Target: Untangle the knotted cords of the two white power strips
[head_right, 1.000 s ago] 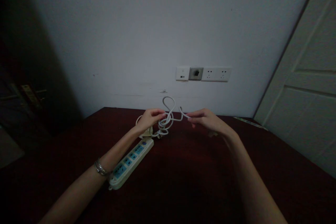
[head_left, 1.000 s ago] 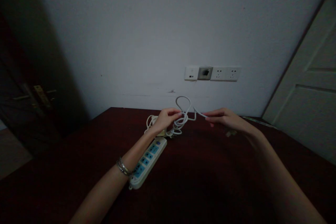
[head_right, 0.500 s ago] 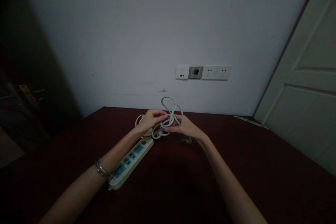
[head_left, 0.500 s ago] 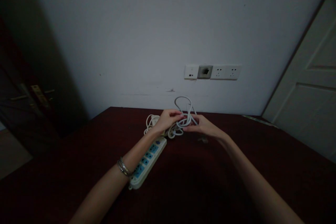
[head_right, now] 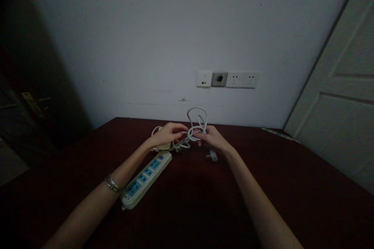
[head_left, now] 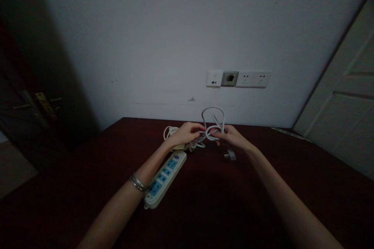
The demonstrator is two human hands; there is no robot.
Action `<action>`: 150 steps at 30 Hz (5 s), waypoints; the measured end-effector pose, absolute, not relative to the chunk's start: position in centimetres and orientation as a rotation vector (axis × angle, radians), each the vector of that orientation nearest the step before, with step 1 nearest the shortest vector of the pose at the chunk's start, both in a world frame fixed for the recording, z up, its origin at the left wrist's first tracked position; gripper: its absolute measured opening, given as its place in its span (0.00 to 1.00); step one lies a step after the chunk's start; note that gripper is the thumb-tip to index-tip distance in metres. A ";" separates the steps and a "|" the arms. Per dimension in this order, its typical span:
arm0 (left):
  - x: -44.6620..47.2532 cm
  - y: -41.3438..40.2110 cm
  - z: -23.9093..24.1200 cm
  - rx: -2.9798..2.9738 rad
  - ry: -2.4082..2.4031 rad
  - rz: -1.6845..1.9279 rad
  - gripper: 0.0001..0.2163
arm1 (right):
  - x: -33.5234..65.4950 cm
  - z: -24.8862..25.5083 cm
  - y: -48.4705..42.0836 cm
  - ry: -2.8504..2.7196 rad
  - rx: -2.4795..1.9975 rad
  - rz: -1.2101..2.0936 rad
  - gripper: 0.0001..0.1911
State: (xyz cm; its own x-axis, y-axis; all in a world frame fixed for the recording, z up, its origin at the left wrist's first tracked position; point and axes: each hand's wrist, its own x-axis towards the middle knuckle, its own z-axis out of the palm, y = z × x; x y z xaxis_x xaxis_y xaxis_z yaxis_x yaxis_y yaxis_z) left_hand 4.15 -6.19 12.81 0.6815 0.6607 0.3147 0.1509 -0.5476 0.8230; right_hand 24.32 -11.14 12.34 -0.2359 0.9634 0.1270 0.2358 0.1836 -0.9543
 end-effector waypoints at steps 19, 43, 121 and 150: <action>4.5 -6.1 11.5 2.474 0.634 1.052 0.09 | 26.0 13.2 -11.8 -1.506 -1.107 1.230 0.25; 3.2 -4.9 11.6 2.720 0.561 0.786 0.09 | 33.6 19.7 -16.4 -0.825 -0.771 0.684 0.05; 2.8 -4.4 10.7 1.887 0.663 0.929 0.20 | 29.2 12.1 -9.1 -0.553 -0.844 1.258 0.15; 6.7 -8.1 12.7 1.729 0.816 1.422 0.19 | 21.3 15.3 -13.1 -0.793 -0.823 1.528 0.19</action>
State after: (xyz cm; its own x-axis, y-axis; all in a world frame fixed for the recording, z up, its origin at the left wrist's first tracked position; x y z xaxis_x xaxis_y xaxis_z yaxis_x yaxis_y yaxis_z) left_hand 6.73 -8.13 12.72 0.1828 0.8394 0.5119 0.0186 -0.5235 0.8518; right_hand 21.26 -13.08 15.35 -0.0832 0.9942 -0.0676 -0.5170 -0.1011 -0.8500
